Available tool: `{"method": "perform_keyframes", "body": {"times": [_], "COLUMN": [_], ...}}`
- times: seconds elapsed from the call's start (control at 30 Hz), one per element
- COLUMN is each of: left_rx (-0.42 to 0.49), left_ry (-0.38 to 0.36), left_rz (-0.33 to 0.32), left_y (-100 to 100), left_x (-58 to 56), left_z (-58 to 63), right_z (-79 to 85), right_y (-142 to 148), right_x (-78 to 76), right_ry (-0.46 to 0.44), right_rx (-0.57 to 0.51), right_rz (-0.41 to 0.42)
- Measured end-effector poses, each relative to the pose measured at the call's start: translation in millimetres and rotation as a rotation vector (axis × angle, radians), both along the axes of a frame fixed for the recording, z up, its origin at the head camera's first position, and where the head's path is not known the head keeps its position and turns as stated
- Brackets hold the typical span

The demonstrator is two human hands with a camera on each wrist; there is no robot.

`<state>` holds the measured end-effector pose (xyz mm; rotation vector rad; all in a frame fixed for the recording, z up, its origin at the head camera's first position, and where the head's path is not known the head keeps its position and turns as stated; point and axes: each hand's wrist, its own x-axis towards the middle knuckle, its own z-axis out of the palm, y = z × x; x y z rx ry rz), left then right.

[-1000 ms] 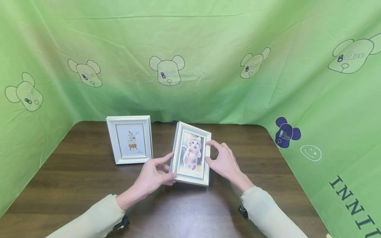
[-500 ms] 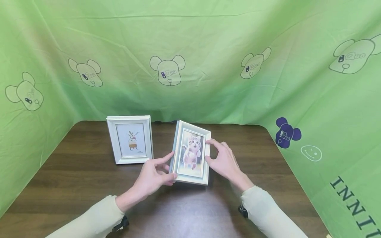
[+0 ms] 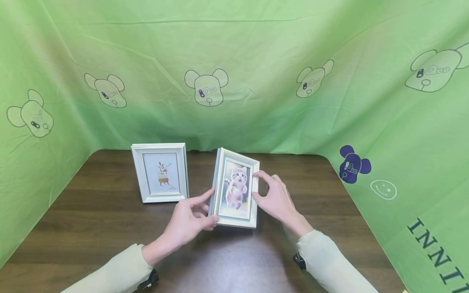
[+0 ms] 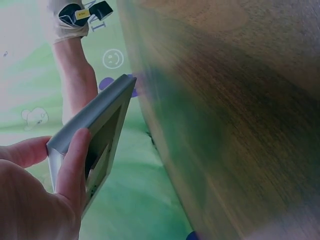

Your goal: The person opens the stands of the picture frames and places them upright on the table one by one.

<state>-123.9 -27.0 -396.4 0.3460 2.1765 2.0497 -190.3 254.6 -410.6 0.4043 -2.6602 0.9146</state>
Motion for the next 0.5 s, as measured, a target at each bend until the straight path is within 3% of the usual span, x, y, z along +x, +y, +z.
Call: {"method": "perform_keyframes", "body": {"times": [0.3, 0.5], "left_rx": [-0.09, -0.084], "left_ry": [0.082, 0.106], "left_rz": [0.032, 0.038], "left_y": [1.1, 2.2], "left_x": [4.4, 6.0], "left_z": [0.9, 0.5], "right_z": [0.3, 1.0], "right_y": [-1.0, -0.8], "right_x": [0.3, 0.9], "right_ry": [0.022, 0.041], "right_rx": [0.002, -0.005], "right_rz": [0.01, 0.014]}}
